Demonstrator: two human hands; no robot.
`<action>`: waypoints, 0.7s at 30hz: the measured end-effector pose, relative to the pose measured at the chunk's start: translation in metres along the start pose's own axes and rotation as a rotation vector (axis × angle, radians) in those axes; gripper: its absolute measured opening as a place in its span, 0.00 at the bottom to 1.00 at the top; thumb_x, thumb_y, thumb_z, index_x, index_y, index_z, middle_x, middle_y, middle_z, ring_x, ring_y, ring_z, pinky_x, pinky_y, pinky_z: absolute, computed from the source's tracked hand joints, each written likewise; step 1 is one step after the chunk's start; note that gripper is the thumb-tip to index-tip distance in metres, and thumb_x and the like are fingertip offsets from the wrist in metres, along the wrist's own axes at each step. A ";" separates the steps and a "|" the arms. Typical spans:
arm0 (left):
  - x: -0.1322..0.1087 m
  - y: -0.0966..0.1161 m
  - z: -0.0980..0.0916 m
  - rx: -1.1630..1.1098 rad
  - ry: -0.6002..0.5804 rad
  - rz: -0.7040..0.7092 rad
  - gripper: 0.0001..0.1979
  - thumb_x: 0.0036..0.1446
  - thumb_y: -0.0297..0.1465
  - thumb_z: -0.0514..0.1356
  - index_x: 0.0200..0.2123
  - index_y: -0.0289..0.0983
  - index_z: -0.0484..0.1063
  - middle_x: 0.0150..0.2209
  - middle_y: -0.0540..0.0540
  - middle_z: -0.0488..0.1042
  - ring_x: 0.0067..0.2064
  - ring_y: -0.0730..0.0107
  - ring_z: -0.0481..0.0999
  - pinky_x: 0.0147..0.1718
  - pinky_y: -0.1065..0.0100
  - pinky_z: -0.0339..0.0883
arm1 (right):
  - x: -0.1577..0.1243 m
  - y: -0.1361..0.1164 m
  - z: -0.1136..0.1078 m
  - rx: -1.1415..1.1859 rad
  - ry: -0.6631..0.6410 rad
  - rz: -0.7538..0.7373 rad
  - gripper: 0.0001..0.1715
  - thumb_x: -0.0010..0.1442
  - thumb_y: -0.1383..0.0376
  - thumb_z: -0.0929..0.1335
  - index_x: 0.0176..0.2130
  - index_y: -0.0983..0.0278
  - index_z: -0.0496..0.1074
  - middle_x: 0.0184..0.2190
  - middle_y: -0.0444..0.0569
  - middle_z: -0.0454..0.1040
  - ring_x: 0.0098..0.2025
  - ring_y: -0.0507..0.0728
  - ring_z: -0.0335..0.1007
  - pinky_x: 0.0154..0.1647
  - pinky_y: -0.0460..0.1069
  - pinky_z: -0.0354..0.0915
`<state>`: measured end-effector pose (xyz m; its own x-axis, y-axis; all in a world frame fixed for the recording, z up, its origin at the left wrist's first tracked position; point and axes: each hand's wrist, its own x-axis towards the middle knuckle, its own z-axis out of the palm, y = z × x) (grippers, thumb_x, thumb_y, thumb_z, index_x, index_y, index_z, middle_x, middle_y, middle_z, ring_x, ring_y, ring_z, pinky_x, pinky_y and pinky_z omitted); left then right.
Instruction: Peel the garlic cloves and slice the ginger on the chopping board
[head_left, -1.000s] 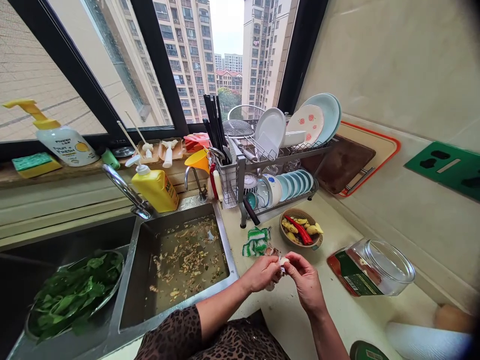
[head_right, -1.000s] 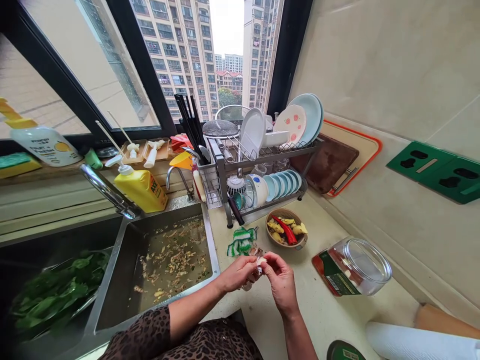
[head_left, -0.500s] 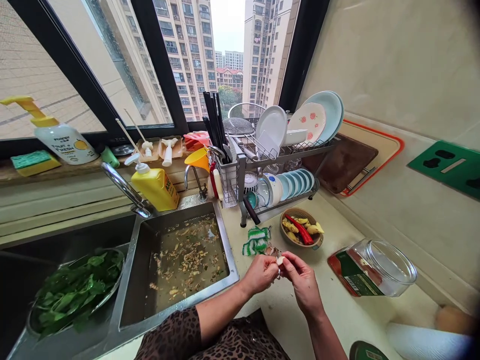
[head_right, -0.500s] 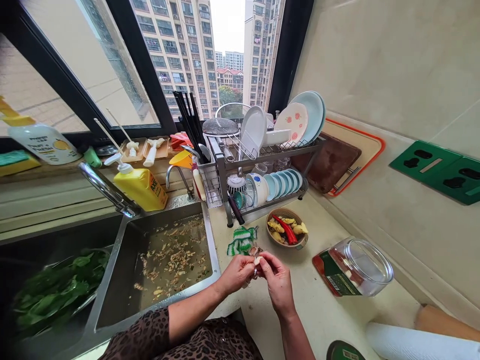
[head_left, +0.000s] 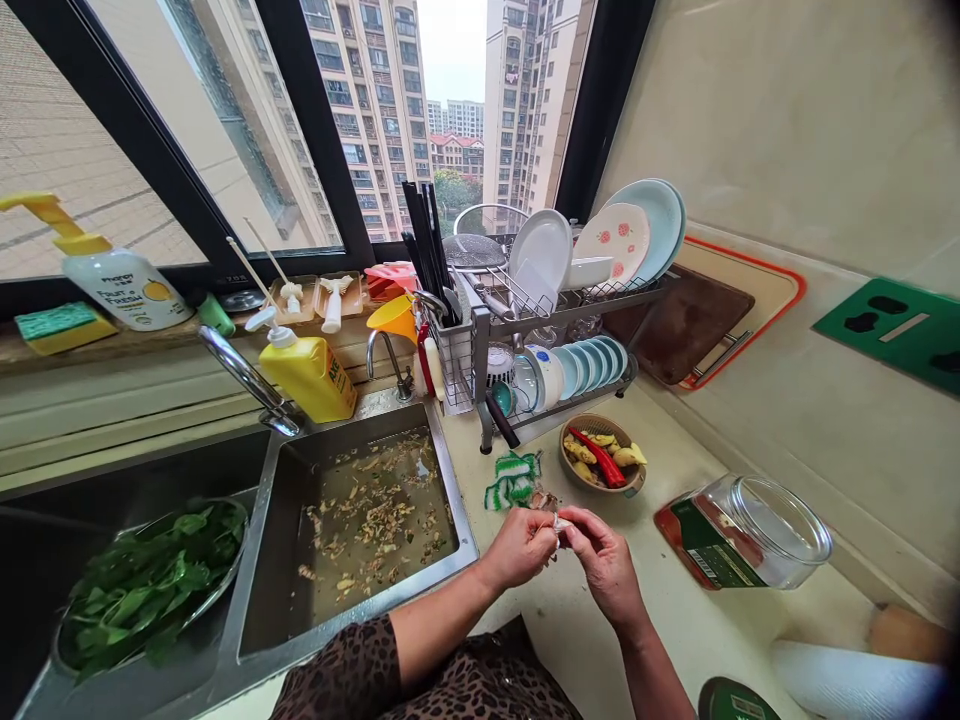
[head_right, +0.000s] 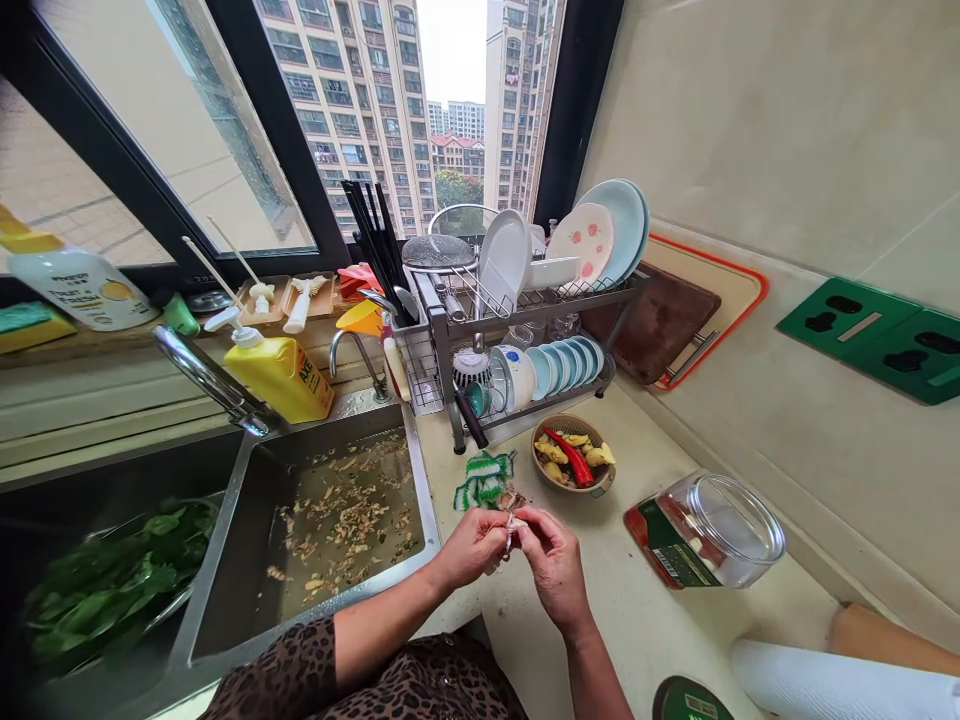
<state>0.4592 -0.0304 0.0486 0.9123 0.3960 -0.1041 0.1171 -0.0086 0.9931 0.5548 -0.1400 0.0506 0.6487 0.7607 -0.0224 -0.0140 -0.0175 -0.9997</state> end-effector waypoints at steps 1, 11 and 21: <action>0.000 0.000 0.000 -0.017 0.006 -0.015 0.12 0.49 0.32 0.48 0.17 0.35 0.59 0.16 0.53 0.57 0.20 0.78 0.55 0.20 0.74 0.47 | 0.000 0.001 -0.001 0.119 0.012 0.055 0.15 0.51 0.56 0.71 0.36 0.64 0.76 0.32 0.51 0.76 0.31 0.56 0.70 0.35 0.51 0.69; 0.002 0.005 0.001 -0.152 -0.073 -0.089 0.09 0.47 0.32 0.48 0.21 0.35 0.62 0.20 0.51 0.62 0.21 0.78 0.60 0.21 0.75 0.54 | -0.003 0.002 -0.009 0.284 0.029 0.109 0.15 0.48 0.61 0.74 0.38 0.61 0.76 0.35 0.48 0.77 0.35 0.55 0.72 0.40 0.50 0.68; 0.003 0.008 -0.002 -0.213 -0.189 -0.126 0.17 0.52 0.43 0.49 0.24 0.35 0.61 0.21 0.51 0.63 0.22 0.77 0.60 0.22 0.74 0.55 | -0.006 -0.018 -0.007 -0.232 -0.029 -0.207 0.08 0.54 0.63 0.69 0.36 0.59 0.77 0.37 0.51 0.76 0.39 0.60 0.71 0.40 0.52 0.69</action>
<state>0.4619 -0.0278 0.0561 0.9549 0.2038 -0.2158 0.1674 0.2306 0.9585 0.5564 -0.1485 0.0685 0.5975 0.7817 0.1785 0.2923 -0.0050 -0.9563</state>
